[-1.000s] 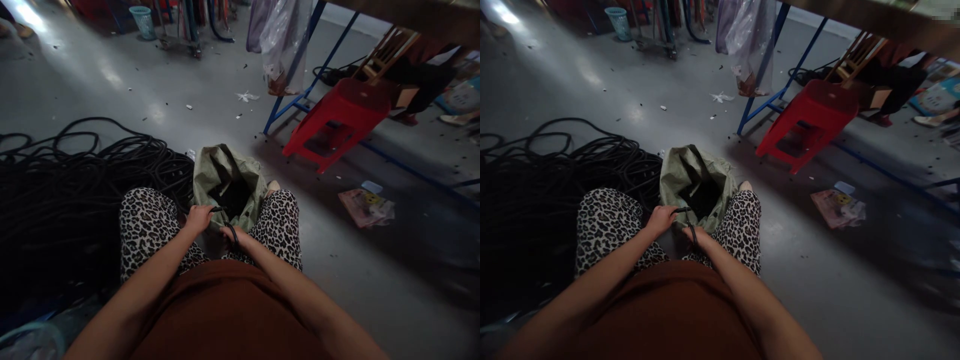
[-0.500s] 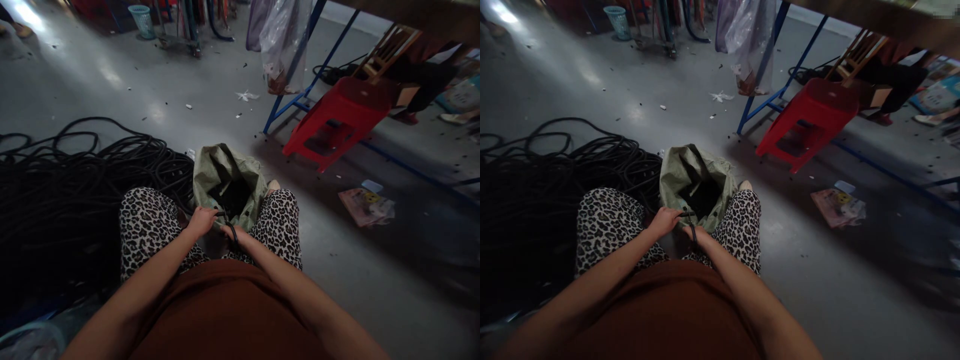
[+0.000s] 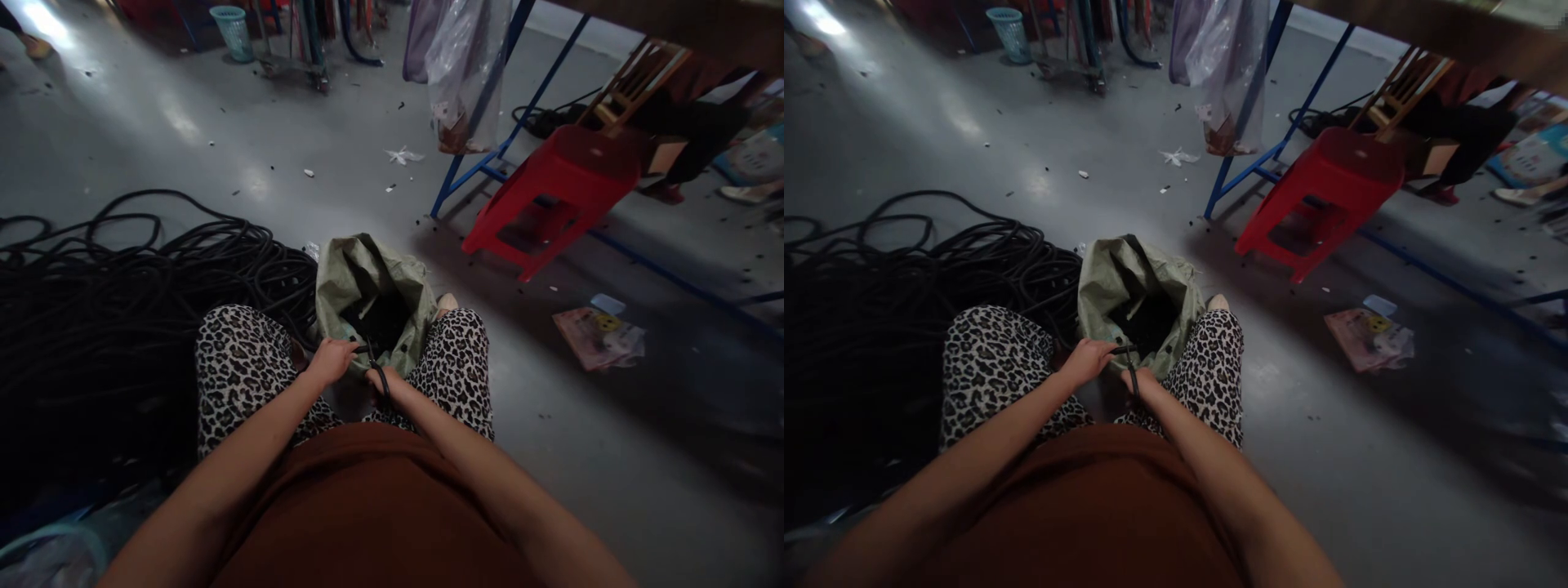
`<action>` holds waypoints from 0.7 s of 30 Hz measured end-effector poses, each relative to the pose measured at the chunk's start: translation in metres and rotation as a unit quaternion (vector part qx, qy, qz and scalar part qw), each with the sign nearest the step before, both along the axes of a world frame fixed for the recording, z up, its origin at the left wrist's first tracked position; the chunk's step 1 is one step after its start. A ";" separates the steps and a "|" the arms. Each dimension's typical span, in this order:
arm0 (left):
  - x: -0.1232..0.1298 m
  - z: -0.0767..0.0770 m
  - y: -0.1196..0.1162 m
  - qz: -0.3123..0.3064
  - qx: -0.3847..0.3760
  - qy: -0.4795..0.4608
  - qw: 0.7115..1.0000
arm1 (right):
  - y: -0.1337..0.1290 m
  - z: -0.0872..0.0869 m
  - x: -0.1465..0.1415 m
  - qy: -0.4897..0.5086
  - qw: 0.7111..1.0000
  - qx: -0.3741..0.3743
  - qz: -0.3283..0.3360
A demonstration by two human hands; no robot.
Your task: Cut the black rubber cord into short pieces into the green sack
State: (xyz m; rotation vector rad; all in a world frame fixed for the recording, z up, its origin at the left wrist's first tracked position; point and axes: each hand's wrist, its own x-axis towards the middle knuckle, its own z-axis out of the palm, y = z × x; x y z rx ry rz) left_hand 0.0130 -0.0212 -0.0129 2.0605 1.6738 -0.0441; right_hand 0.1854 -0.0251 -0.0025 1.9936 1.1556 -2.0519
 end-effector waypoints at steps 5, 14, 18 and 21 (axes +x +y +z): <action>0.000 0.000 0.000 0.012 0.007 -0.003 1.000 | 0.000 0.008 -0.001 -0.020 1.000 -0.015 0.006; -0.001 0.001 0.000 0.025 -0.008 -0.013 1.000 | 0.002 0.007 0.000 -0.040 0.998 -0.006 0.038; -0.001 0.002 0.000 0.033 -0.020 0.000 0.999 | 0.001 0.006 0.000 -0.045 0.999 0.004 0.029; -0.003 0.001 0.000 0.049 -0.015 0.018 0.999 | 0.002 0.004 0.001 -0.047 0.998 0.019 0.022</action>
